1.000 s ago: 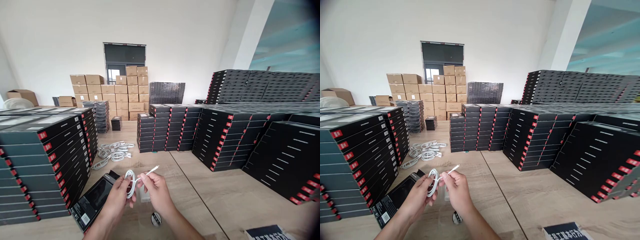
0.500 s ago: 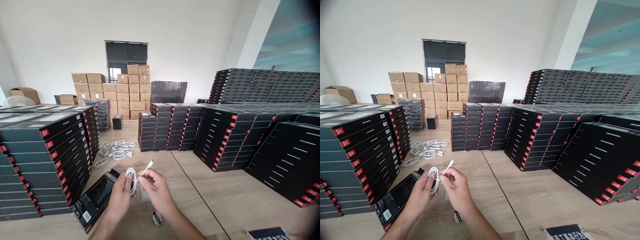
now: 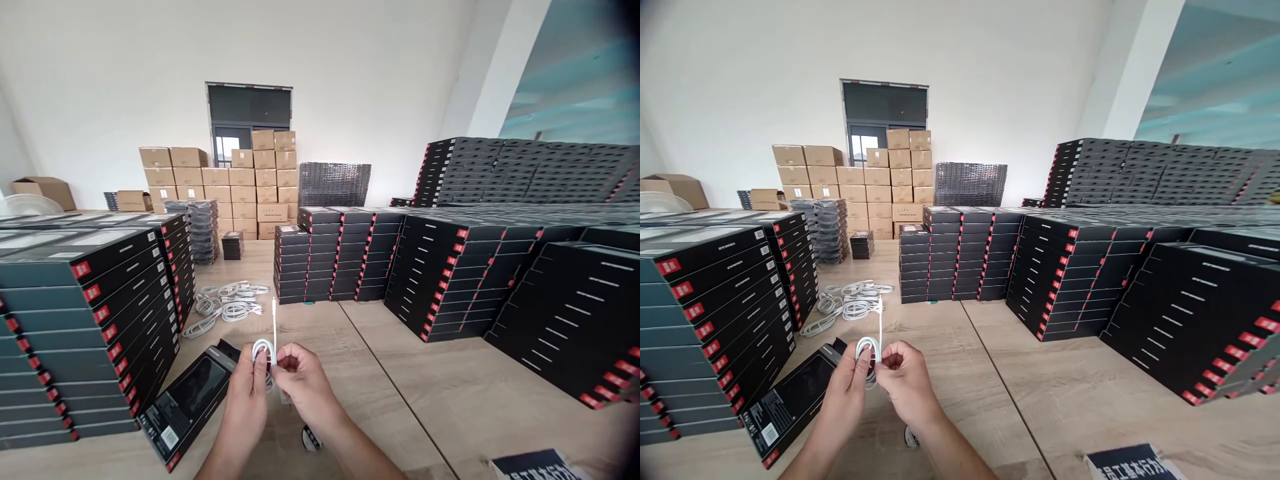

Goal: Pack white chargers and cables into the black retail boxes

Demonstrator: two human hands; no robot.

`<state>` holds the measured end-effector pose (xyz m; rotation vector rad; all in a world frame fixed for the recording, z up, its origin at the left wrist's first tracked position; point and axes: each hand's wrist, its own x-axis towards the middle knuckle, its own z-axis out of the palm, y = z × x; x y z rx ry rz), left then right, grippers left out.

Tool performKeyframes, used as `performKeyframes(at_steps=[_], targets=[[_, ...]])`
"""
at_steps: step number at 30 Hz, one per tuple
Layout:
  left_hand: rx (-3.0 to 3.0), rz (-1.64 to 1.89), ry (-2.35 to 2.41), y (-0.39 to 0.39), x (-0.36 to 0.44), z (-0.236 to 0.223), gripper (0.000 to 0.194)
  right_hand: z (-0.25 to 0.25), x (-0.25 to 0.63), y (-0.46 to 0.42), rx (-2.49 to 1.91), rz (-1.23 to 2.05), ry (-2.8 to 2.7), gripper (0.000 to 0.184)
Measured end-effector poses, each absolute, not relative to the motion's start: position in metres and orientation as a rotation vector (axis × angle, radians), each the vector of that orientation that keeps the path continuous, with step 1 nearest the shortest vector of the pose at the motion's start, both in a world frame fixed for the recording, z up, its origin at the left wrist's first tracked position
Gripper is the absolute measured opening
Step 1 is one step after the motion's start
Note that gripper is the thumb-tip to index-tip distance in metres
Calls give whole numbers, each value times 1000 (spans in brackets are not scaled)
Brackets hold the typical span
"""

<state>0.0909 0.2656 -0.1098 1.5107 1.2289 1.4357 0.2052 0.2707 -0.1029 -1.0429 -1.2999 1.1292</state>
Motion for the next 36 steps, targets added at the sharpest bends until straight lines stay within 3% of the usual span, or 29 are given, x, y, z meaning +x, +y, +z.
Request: performKeyframes(at_steps=[3, 6, 9, 12, 16, 19, 30, 36], targets=[[1499, 1446, 1295, 263, 91, -109, 36, -103, 200, 267, -1127, 699, -1495, 3], [1450, 1432, 1314, 263, 88, -107, 37, -102, 199, 262, -1128, 322, -1737, 18], [1415, 1407, 1278, 264, 85, -106, 38, -102, 199, 258, -1058, 168, -1871, 24], [1405, 1373, 1232, 265, 83, -105, 37, -103, 200, 259, -1053, 310, -1804, 19], [1465, 1315, 1246, 265, 82, -105, 34, -105, 201, 268, -1025, 948, -1429, 19], [1581, 1300, 1290, 264, 85, -106, 30, -104, 204, 273, -967, 1185, -1297, 23], [1704, 1298, 1295, 259, 89, -109, 25, -96, 221, 276, -927, 1365, -1318, 22], [1681, 1227, 1371, 263, 91, -114, 27, -102, 210, 274, -1015, 1052, -1411, 15]])
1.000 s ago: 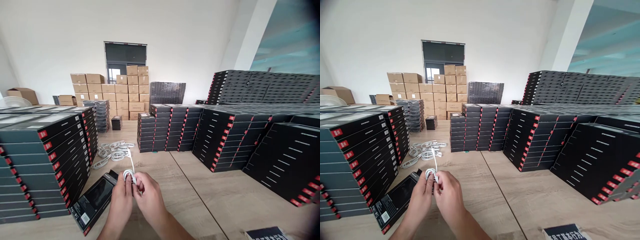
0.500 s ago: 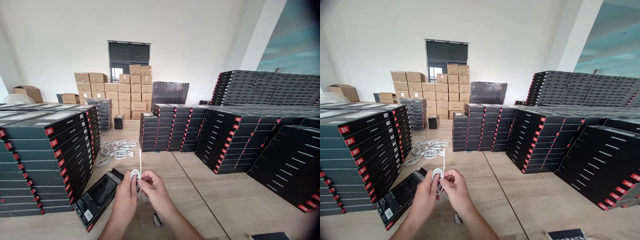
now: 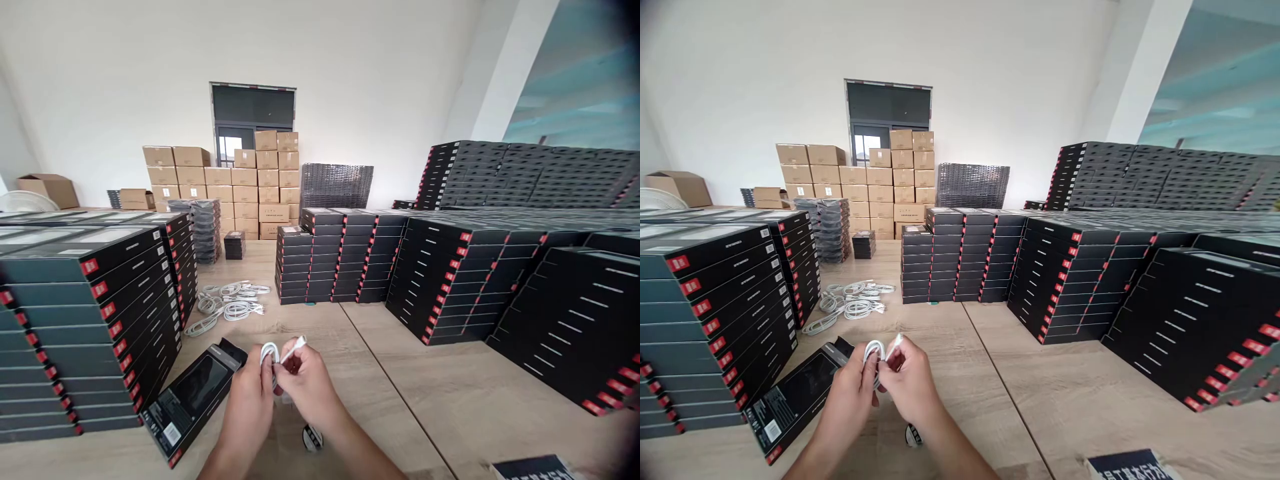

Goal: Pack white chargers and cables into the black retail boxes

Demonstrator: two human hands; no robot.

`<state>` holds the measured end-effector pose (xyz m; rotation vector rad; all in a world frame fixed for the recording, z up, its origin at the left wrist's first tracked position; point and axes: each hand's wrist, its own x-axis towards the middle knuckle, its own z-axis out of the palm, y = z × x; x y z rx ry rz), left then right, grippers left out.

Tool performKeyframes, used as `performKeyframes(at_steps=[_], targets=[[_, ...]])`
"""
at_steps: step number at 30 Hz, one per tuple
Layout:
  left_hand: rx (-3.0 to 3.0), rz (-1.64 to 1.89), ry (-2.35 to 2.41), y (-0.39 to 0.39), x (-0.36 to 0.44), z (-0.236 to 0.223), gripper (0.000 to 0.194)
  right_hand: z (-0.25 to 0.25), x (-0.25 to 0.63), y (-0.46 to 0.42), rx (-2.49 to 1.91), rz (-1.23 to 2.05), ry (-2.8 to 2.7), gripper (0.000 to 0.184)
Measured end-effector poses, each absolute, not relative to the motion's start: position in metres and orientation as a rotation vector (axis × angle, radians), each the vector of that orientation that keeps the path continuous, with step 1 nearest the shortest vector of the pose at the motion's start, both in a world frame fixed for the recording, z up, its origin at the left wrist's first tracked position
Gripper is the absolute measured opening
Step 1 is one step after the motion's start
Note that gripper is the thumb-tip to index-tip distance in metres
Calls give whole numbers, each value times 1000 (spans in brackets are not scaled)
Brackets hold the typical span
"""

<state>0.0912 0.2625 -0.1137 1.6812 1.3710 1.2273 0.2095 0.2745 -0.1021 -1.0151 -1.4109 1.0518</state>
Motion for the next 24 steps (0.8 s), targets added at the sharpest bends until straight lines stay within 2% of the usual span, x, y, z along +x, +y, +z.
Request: performKeyframes(at_steps=[5, 9, 15, 19, 23, 24], targets=[[1795, 1167, 1494, 265, 86, -114, 23, -104, 200, 270, -1248, 534, -1614, 16], [1930, 1140, 1569, 265, 85, -113, 20, -108, 201, 272, -1213, 725, -1534, 7], [1891, 1270, 1454, 264, 88, -112, 19, -108, 201, 272, -1171, 967, -1384, 7], [1701, 1250, 1386, 266, 83, -109, 24, -96, 205, 265, -1076, 1110, -1479, 8], [1316, 1149, 1194, 267, 81, -104, 29, -89, 217, 265, -1084, 864, -1558, 12], [1207, 1096, 1124, 265, 83, -102, 30, -89, 219, 267, -1086, 801, -1512, 18]])
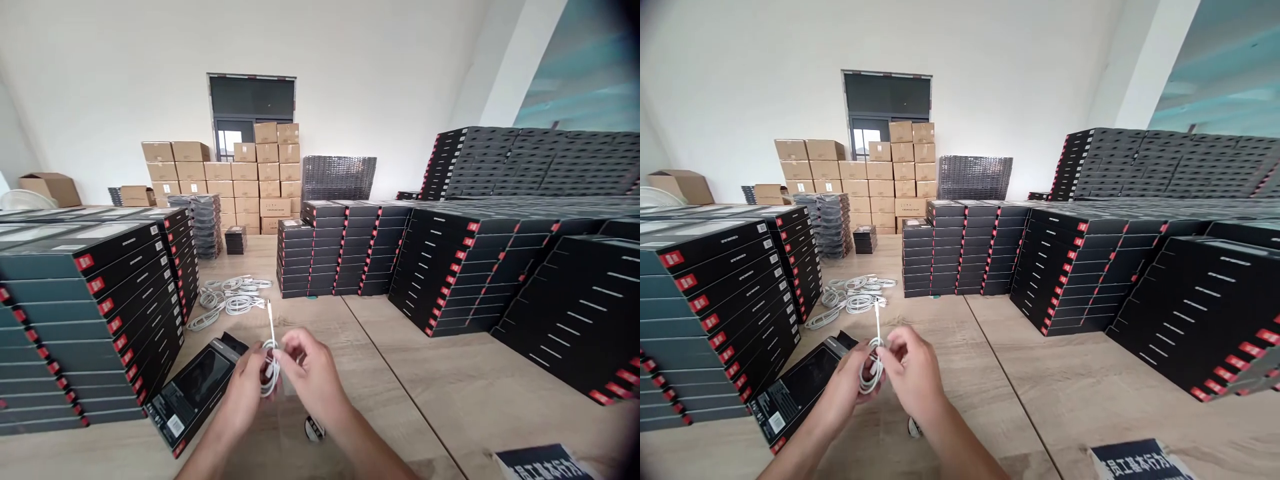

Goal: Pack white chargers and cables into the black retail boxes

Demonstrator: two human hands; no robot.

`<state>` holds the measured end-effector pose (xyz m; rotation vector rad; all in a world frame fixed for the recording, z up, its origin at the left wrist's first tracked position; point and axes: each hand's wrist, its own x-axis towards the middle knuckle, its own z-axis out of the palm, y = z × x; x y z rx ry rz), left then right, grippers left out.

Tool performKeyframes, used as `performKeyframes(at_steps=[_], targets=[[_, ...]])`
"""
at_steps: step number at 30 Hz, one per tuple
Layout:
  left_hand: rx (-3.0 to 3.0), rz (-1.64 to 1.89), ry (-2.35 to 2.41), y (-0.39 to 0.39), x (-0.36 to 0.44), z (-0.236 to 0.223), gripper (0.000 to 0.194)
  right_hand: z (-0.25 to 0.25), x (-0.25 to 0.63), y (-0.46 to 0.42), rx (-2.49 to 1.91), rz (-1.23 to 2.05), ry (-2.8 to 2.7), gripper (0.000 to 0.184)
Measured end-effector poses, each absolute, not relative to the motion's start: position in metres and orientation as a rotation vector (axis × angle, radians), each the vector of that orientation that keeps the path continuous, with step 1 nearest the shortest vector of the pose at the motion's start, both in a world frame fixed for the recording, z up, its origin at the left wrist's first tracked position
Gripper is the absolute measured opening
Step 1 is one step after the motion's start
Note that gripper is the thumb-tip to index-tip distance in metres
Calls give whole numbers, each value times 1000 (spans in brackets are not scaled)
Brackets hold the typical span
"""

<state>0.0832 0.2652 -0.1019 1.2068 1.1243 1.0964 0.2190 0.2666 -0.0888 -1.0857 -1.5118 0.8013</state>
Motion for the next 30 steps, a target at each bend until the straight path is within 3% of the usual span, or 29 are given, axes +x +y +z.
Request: performKeyframes(at_steps=[3, 6, 8, 13, 18, 22, 26, 27, 30], targets=[[1021, 953, 930, 259, 92, -98, 38, -95, 219, 269, -1013, 1039, -1388, 42], [1054, 887, 826, 257, 96, -97, 53, -103, 212, 272, -934, 1424, -1213, 41], [1196, 894, 927, 259, 92, -96, 58, -105, 210, 276, -846, 1424, -985, 37], [1890, 723, 1566, 262, 71, -94, 40, -97, 232, 290, -734, 1268, -614, 38], [2022, 308, 1585, 253, 75, -99, 24, -98, 250, 297, -770, 1203, -582, 44], [1980, 621, 1581, 255, 88, -114, 12, -99, 248, 296, -802, 1184, -599, 39], [1473, 1031, 1343, 261, 98, -125, 7, -96, 246, 292, -931, 963, -804, 35], [1341, 1124, 1253, 262, 100, -127, 13, -95, 245, 291, -973, 881, -872, 36], [1051, 1369, 989, 261, 109, -127, 57, -97, 240, 287, -1069, 720, -1012, 37]])
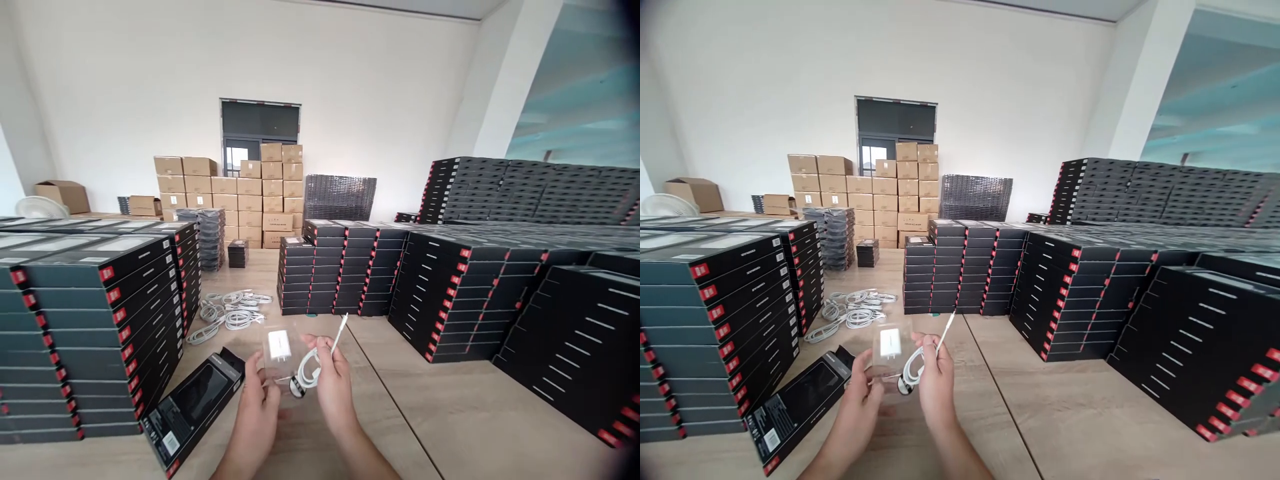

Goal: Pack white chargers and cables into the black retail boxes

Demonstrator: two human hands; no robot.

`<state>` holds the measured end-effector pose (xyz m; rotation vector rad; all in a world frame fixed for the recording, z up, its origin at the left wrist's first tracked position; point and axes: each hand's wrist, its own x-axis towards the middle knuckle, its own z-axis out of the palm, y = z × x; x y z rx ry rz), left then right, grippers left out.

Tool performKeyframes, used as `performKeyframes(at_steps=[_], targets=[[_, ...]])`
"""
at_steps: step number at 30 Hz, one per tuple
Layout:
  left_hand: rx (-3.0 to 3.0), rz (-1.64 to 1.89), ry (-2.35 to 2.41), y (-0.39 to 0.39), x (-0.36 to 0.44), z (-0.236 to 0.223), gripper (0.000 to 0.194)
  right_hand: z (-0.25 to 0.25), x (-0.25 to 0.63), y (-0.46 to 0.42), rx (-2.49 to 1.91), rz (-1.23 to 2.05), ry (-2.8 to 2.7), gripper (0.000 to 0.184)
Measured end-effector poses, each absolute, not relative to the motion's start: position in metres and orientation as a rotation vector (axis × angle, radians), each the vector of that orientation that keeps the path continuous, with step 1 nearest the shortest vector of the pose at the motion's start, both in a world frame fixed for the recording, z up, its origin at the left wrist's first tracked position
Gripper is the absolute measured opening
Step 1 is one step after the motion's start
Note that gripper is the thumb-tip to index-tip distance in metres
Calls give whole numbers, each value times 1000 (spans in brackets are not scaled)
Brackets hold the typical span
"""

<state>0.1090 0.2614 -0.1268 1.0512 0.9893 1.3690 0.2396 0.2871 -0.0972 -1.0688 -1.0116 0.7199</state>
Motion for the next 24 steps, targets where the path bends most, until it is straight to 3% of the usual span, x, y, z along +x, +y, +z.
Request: performKeyframes(at_steps=[2, 8, 16, 24], targets=[[878, 1428, 840, 260, 115, -125, 70, -101, 235, 286, -1096, 660, -1059, 39], [585, 1383, 480, 260, 120, -123, 45, -110, 225, 286, -1147, 472, -1146, 42], [540, 1447, 473, 262, 115, -116, 44, -120, 220, 293, -1110, 302, -1307, 41], [518, 1371, 467, 260, 111, -109, 35, -94, 219, 266, -906, 110, -1775, 23]])
